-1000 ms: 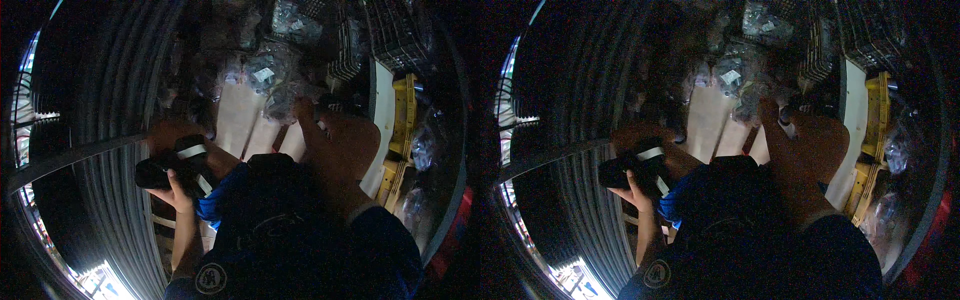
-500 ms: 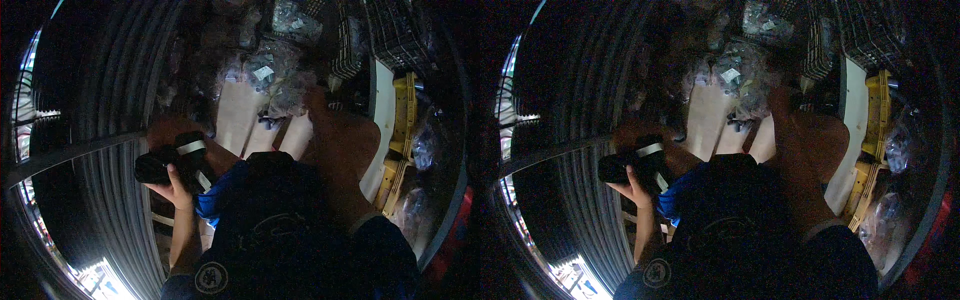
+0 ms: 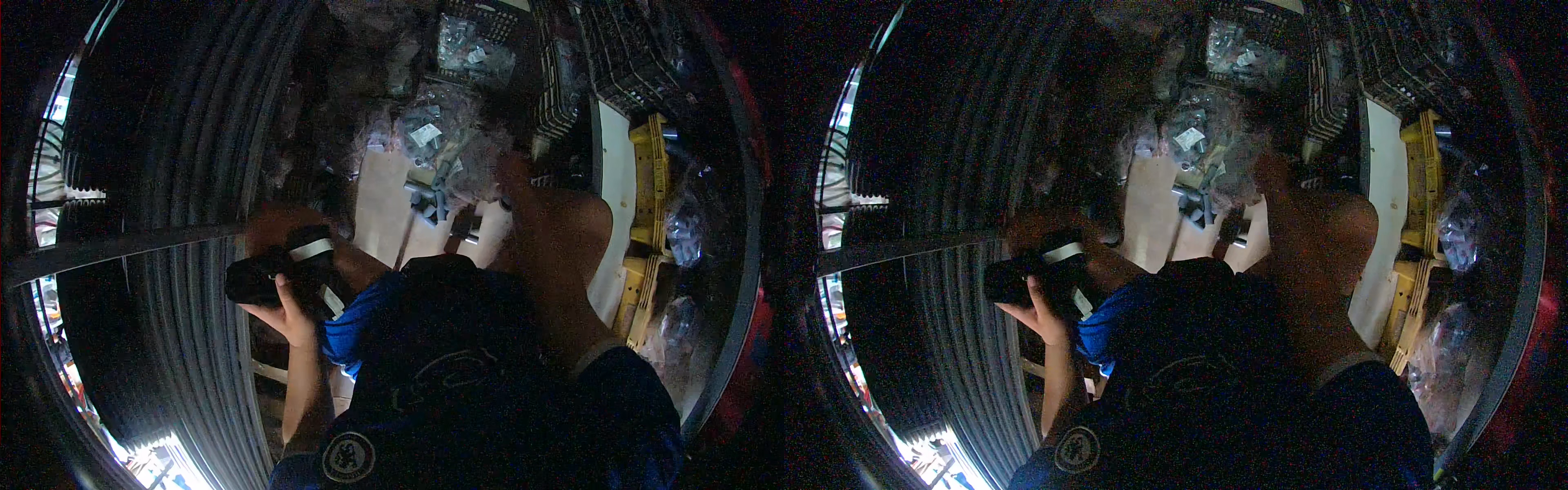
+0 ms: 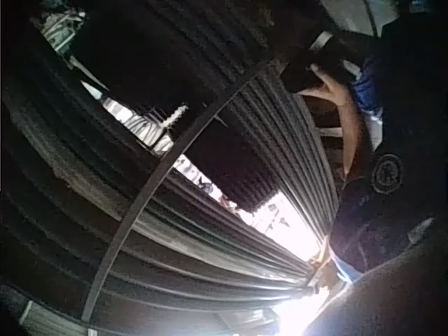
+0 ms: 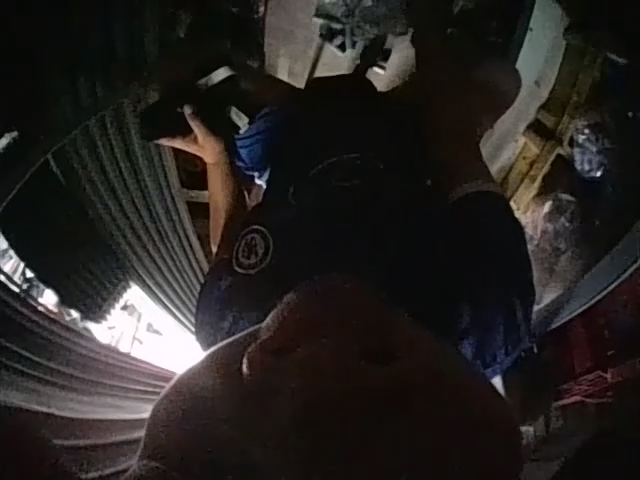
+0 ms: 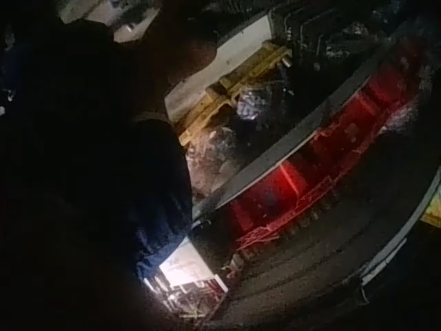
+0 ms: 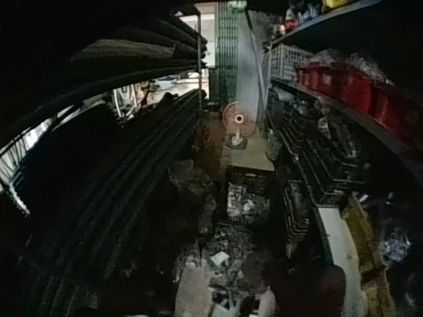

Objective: Sort various hardware components from bags into a storage bin.

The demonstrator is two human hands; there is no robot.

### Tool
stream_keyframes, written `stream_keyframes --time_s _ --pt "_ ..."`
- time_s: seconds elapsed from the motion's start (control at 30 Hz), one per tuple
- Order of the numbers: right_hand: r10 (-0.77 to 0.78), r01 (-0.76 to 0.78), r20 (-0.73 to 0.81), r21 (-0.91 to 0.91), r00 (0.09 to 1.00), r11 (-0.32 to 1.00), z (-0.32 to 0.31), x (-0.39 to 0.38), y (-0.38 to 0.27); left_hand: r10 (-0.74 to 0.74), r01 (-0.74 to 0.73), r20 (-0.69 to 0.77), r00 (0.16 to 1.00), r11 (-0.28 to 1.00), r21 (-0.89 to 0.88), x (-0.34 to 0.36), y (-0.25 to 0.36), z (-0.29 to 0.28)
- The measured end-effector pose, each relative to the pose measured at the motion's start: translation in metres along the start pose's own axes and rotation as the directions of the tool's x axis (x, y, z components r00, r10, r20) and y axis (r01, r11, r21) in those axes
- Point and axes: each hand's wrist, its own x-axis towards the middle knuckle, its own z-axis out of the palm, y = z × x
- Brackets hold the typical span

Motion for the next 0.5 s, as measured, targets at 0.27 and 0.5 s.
stream_keyframes --time_s 0.27,0.5 --pt "-0.015 0.029 -0.074 0.188 0.997 0.982 -0.031 0.0 -0.001 0.034 -0.035 0.018 0.999 0.998 0.05 0.002 0.002 0.003" --pt "-0.07 0.164 -0.222 0.441 0.973 0.882 -0.081 -0.023 -0.034 0.032 -0.033 0.017 0.999 0.995 0.095 0.004 -0.003 0.0"
